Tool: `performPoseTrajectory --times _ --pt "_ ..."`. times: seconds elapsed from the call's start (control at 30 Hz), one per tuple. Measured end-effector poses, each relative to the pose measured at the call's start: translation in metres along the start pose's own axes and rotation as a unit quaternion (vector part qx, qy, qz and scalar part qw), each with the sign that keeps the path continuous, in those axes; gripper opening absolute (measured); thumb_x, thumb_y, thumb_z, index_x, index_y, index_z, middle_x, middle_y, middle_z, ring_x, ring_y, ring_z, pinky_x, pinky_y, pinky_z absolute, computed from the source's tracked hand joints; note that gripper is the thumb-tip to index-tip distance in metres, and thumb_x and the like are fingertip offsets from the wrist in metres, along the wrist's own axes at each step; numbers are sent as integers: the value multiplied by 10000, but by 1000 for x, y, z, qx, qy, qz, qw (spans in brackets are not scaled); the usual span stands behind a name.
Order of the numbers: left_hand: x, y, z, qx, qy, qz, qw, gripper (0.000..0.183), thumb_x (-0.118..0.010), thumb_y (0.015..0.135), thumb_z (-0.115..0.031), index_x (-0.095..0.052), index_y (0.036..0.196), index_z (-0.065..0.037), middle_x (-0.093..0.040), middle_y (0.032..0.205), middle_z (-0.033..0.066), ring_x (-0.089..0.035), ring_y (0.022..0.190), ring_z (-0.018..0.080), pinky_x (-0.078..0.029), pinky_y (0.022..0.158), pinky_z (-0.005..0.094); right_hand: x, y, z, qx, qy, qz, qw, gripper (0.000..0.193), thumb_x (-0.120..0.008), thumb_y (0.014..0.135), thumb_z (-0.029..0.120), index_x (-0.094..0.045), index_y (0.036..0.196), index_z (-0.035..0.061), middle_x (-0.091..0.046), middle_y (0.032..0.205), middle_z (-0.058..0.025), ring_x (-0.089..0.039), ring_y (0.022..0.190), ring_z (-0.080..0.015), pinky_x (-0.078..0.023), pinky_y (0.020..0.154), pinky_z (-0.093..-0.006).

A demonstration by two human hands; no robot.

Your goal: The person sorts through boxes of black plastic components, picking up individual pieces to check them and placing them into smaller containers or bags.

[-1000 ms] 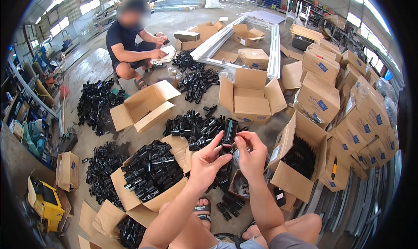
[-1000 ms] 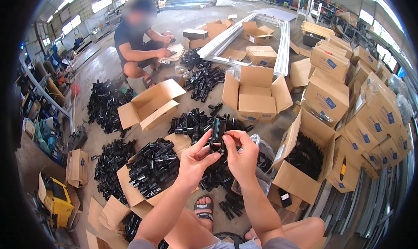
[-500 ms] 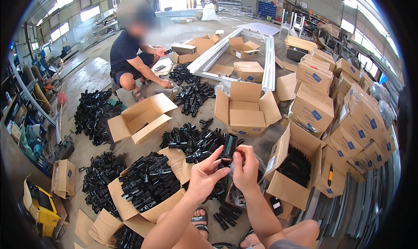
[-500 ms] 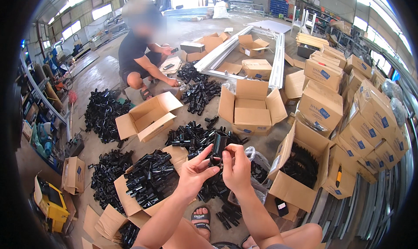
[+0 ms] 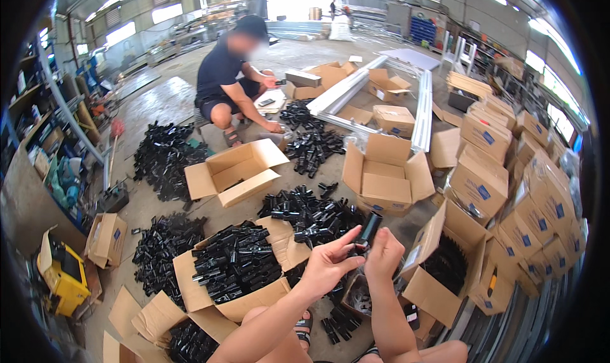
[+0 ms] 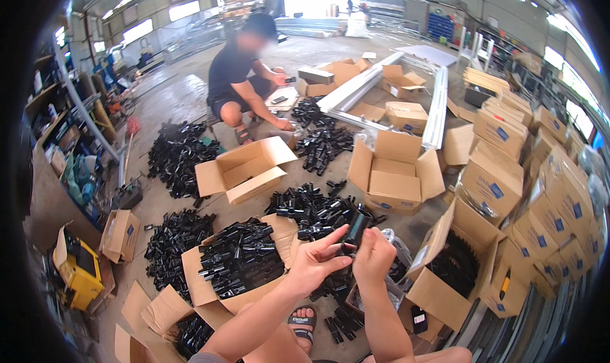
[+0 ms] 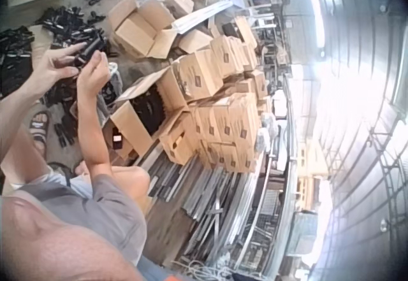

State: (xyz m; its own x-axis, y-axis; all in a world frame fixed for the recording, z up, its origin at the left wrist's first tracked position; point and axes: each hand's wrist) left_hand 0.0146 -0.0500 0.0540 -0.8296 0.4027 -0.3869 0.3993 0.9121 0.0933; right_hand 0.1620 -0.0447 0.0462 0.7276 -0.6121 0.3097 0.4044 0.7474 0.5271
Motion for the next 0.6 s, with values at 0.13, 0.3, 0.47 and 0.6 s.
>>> performPoseTrajectory --times 0.13,0.3,0.47,0.6 --pt "1 1 -1 4 -28 25 999 681 -689 933 89 -476 1557 -79 -693 1264 52 -614 1066 56 -532 953 247 3 -5 -4 29 38 -26 999 367 -524 1071 311 -594 886 3 -568 692 -98 -539 592 -245 -437 594 -361" --pt "5 -2 3 -4 -14 32 999 687 -697 941 69 -469 1566 -102 -700 1267 46 -603 1079 47 -510 971 239 -7 -3 -14 27 23 -17 999 434 -463 1098 264 -546 770 -8 -513 610 -142 -513 547 -281 -368 550 -424" --pt "3 -15 -12 93 -105 18 990 701 -705 978 -30 -414 1601 -168 -713 1272 74 -654 1082 79 -523 991 260 28 11 -11 17 3 60 998 502 -460 1094 297 -519 710 -22 -518 591 -141 -521 527 -299 -367 539 -438" --pt "5 -38 -12 152 -268 -79 948 783 -674 1010 -91 -245 1656 -204 -710 1276 115 -707 1106 199 -576 1004 360 89 27 5 81 -126 156 976 396 -554 1045 209 -531 729 -27 -505 622 -188 -524 547 -338 -377 545 -434"
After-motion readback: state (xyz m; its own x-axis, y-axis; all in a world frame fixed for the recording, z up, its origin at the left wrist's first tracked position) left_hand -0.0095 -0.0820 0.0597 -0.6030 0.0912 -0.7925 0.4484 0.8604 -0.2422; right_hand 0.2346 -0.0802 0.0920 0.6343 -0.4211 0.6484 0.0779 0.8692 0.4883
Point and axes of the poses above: each hand's wrist, its own y-axis towards the middle knuckle, its own x-axis out of the back of the hand, z = x × y
